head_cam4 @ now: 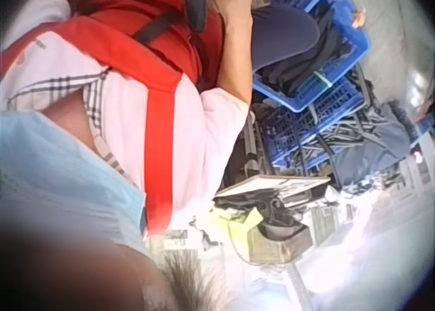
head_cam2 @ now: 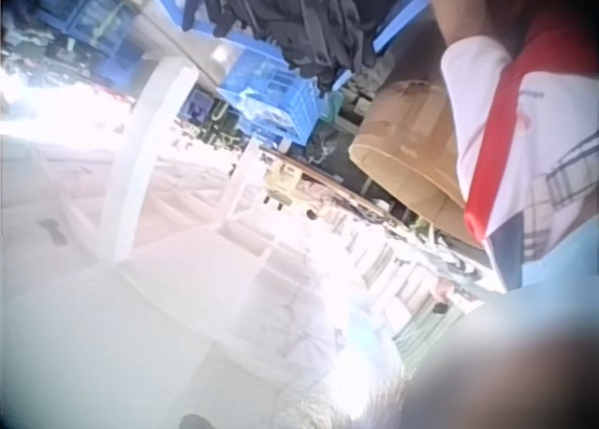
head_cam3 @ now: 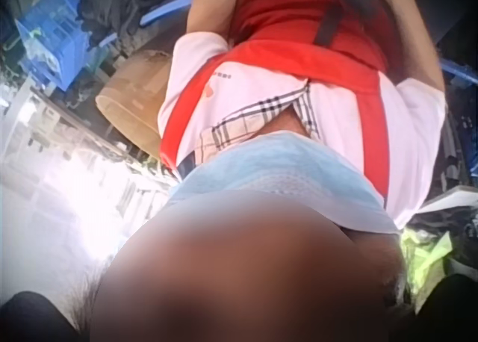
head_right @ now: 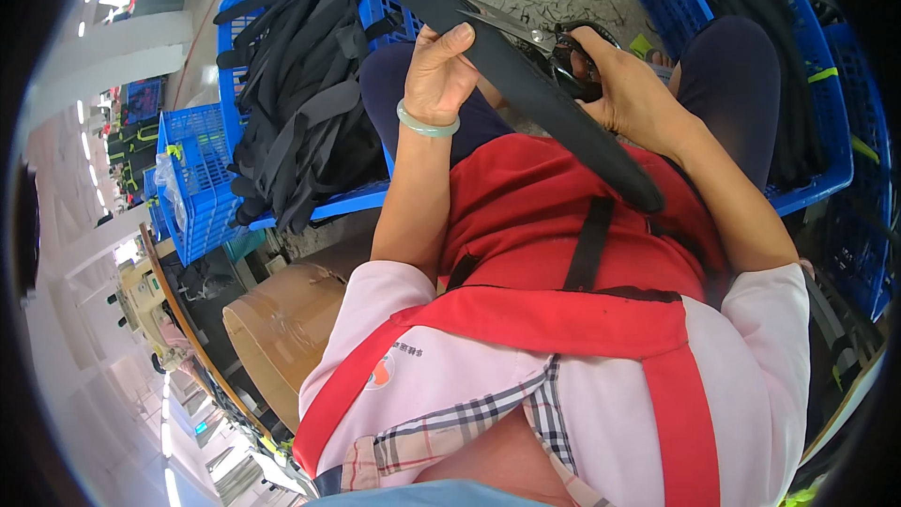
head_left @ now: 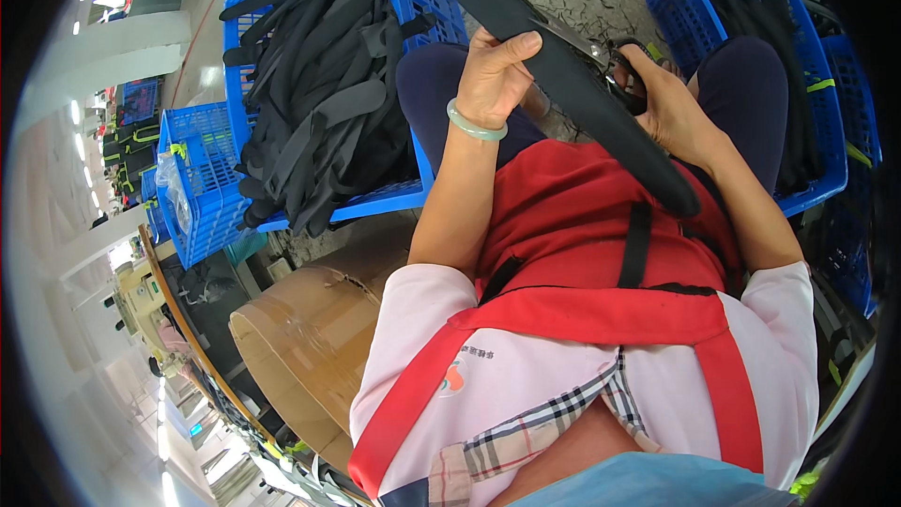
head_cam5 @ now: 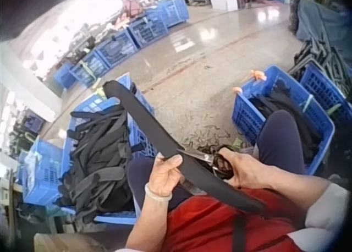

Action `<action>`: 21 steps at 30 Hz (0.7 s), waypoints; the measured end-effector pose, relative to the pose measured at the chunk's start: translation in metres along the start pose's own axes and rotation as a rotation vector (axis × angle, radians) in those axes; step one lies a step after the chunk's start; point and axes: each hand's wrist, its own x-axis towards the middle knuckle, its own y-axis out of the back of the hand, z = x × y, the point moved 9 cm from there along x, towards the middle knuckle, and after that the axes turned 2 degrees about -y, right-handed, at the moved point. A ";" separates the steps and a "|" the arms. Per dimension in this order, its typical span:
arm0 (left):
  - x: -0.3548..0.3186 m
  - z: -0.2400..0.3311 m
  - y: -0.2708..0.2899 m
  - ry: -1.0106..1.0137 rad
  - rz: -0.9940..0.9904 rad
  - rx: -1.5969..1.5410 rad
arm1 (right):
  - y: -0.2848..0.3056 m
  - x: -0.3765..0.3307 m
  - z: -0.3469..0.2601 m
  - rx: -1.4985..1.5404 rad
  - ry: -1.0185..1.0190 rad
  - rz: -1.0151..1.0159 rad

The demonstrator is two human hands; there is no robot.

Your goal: Trim excess material from a black foam or rubber component using scissors.

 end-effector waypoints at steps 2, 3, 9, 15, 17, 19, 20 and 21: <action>0.001 -0.001 -0.001 0.005 -0.033 0.035 | -0.001 0.003 0.005 -0.044 0.012 0.035; 0.002 -0.002 -0.003 0.007 -0.067 0.068 | 0.000 0.004 0.005 -0.090 0.025 0.069; -0.001 -0.002 -0.004 -0.007 0.063 0.048 | -0.006 0.007 0.018 -0.049 -0.073 0.055; 0.000 0.010 0.003 -0.036 0.045 0.233 | -0.008 0.003 0.023 -0.155 -0.114 -0.043; 0.000 0.006 0.005 -0.025 0.063 0.252 | -0.009 0.003 0.025 -0.160 -0.115 -0.003; -0.001 0.003 0.004 -0.037 0.015 0.233 | -0.009 0.003 0.028 -0.162 -0.116 0.036; -0.001 0.001 0.003 -0.034 0.011 0.235 | -0.009 0.003 0.029 -0.174 -0.086 0.050; -0.001 0.000 0.002 -0.032 0.008 0.231 | -0.008 0.004 0.029 -0.186 -0.056 0.063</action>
